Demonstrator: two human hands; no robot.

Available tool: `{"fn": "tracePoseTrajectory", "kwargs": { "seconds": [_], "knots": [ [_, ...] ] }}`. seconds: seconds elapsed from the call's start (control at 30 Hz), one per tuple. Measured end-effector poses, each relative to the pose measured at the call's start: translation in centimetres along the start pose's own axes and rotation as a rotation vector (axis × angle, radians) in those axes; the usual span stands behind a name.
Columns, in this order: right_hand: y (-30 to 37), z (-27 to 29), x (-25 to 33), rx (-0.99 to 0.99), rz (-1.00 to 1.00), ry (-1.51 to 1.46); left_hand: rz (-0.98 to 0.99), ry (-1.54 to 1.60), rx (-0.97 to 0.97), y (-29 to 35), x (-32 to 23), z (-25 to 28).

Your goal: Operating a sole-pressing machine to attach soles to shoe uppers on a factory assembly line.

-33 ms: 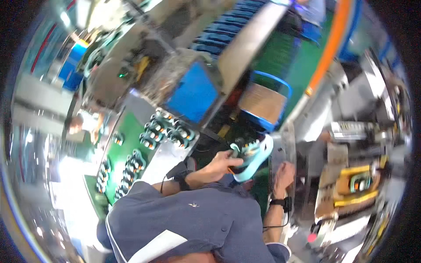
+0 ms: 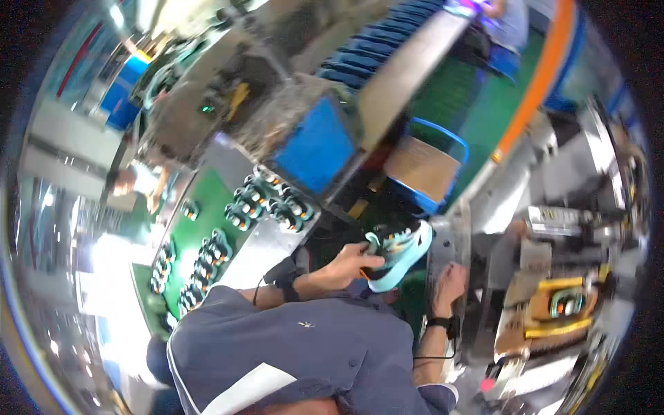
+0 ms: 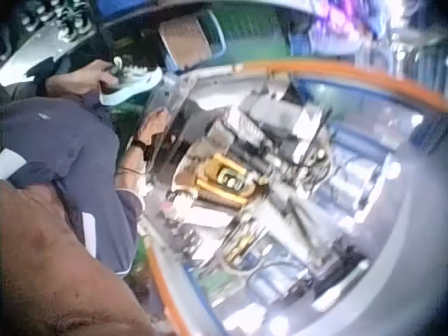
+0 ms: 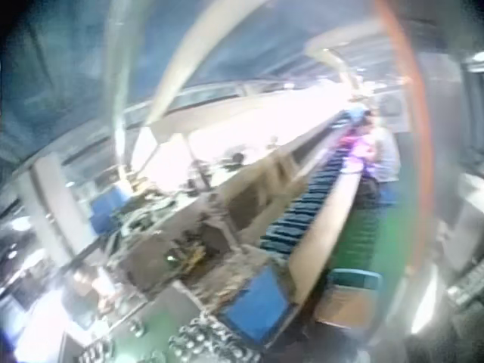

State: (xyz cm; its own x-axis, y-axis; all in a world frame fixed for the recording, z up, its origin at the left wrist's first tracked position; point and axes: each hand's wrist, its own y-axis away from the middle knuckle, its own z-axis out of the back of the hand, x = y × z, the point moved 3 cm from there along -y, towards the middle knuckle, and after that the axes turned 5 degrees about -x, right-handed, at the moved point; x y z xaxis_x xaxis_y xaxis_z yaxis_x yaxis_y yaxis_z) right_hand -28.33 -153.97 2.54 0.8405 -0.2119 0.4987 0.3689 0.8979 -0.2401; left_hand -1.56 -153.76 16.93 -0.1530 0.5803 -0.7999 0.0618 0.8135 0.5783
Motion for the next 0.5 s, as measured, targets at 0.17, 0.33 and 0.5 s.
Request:
{"fn": "tracePoseTrajectory", "kwargs": {
  "seconds": [0.17,0.33,0.5],
  "knots": [
    [0.9,-3.0,-0.8,0.007,0.153,-0.024,0.052,0.196,-0.273,4.9,3.4,8.6],
    [-2.8,-1.7,1.3,-0.098,0.138,0.006,-0.022,0.444,-0.516,9.4,3.6,17.6],
    [-15.2,1.5,23.0,0.051,0.424,-0.614,-0.229,0.688,-0.993,9.9,3.0,30.6]
  ]
}}
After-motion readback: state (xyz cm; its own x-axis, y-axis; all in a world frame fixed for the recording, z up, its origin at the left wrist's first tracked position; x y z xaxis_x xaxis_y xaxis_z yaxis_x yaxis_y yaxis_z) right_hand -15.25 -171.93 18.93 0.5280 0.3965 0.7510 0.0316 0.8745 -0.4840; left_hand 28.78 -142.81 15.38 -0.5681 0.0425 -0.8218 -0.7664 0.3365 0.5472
